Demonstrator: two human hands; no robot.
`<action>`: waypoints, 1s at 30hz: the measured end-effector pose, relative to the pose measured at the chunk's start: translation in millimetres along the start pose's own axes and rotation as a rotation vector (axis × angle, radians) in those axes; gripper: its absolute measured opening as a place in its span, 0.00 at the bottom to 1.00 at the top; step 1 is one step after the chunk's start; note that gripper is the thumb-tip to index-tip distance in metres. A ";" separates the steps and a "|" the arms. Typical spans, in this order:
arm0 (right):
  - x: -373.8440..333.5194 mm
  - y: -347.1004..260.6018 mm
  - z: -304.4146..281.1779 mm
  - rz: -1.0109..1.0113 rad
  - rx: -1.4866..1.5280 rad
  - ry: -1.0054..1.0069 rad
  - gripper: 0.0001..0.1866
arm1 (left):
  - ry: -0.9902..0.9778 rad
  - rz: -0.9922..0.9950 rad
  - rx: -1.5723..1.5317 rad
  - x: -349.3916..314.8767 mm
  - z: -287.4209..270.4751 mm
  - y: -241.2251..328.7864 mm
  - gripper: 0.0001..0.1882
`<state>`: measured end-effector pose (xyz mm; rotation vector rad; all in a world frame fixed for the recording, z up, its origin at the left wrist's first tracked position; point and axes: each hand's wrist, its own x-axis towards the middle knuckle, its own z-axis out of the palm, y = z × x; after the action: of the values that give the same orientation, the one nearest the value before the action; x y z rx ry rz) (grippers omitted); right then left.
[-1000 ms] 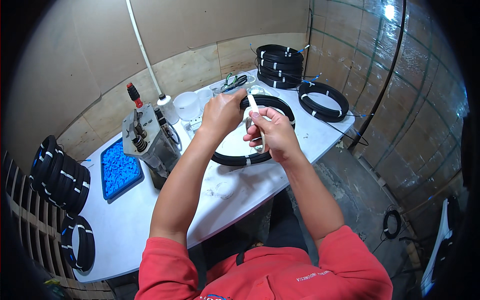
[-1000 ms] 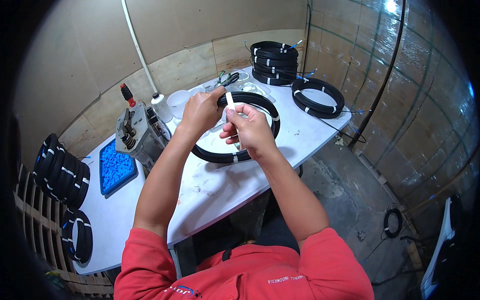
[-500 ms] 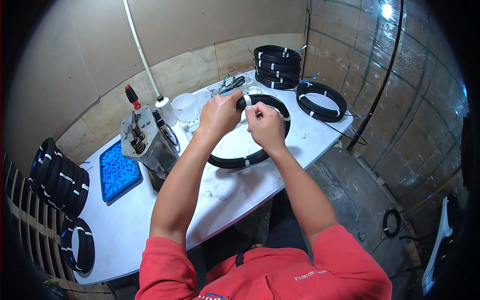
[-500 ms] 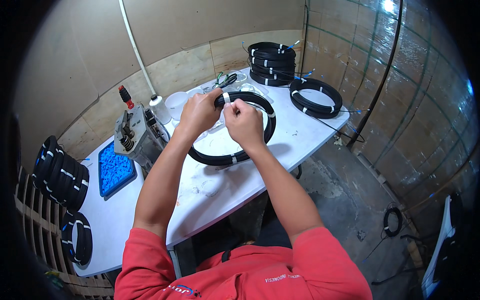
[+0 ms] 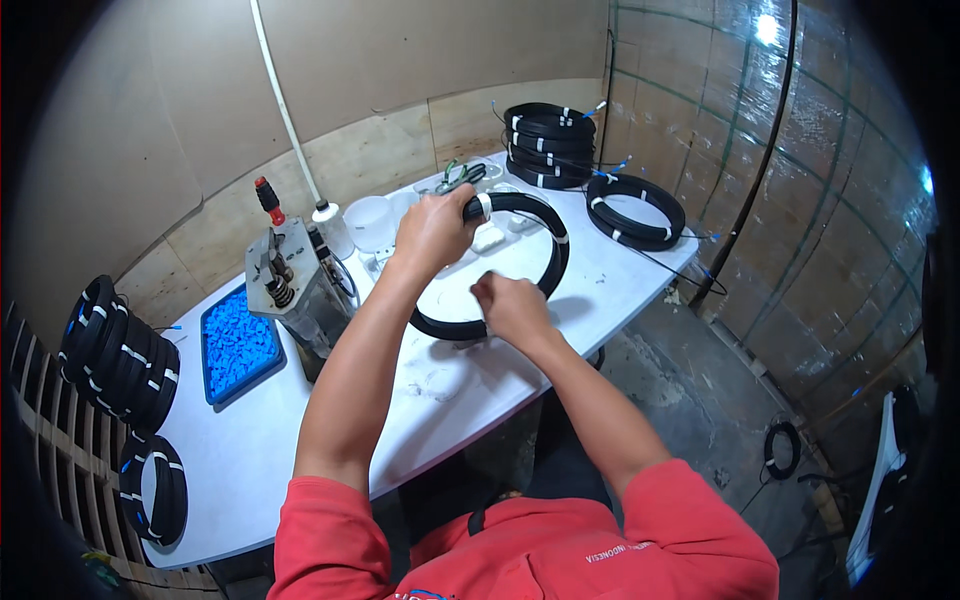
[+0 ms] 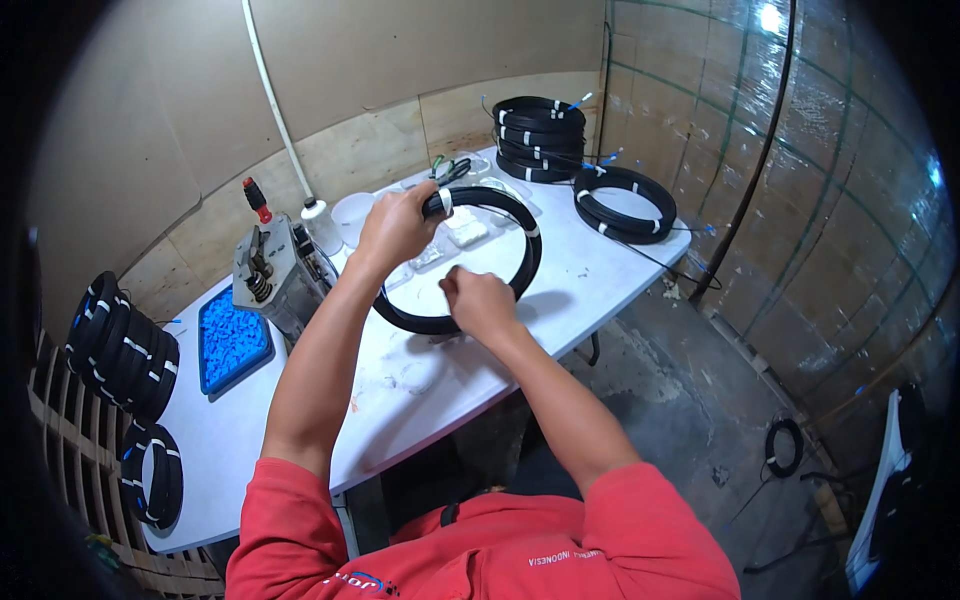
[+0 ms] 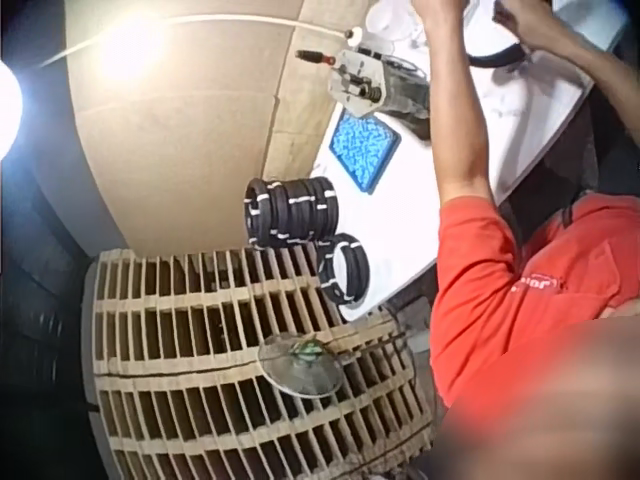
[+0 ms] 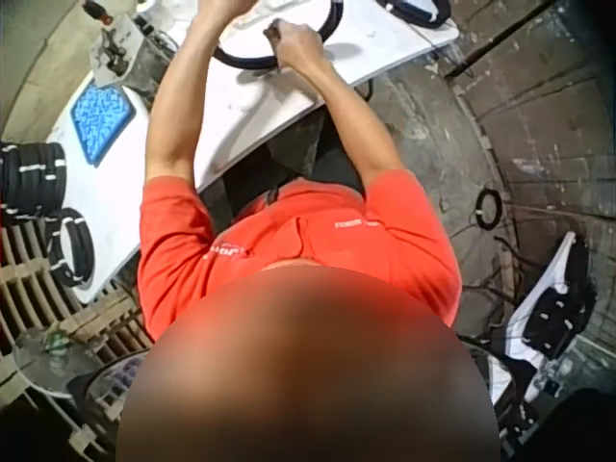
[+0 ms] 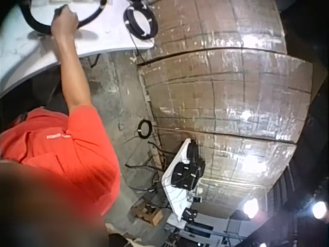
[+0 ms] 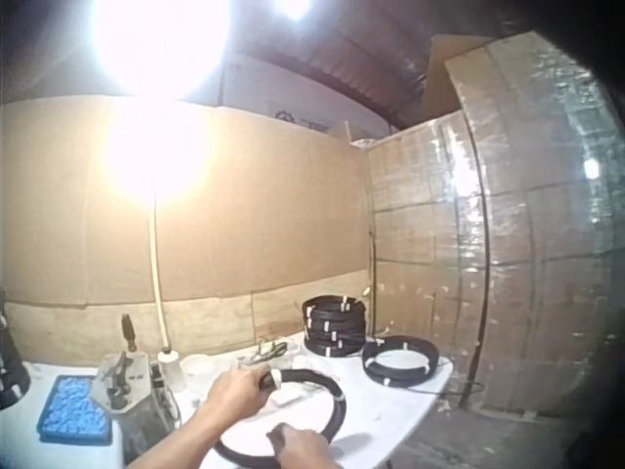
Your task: Applying white adhesive tape to a coiled black cable at regular intervals to secure it.
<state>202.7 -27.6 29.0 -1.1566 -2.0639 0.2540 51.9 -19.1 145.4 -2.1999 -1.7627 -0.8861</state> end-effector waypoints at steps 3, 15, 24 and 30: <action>-3.1 10.3 -30.1 -0.038 0.145 0.311 0.20 | -0.017 -0.026 -0.020 -4.8 -5.3 -9.8 0.13; 53.0 11.4 -119.3 0.016 0.094 -0.146 0.42 | 0.019 -0.029 -0.042 -3.2 -7.9 -7.7 0.10; 47.4 -32.6 -103.2 -0.094 -0.077 -0.075 0.29 | -0.022 0.005 -0.038 -2.8 -8.1 -1.5 0.10; 52.2 -23.4 -108.0 -0.140 -0.186 0.023 0.24 | -0.024 0.156 -0.296 -4.2 -17.6 0.9 0.19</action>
<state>245.2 -18.2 143.2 -1.1111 -2.1727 -0.0193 46.4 -31.4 157.4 -2.4974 -1.5251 -1.1496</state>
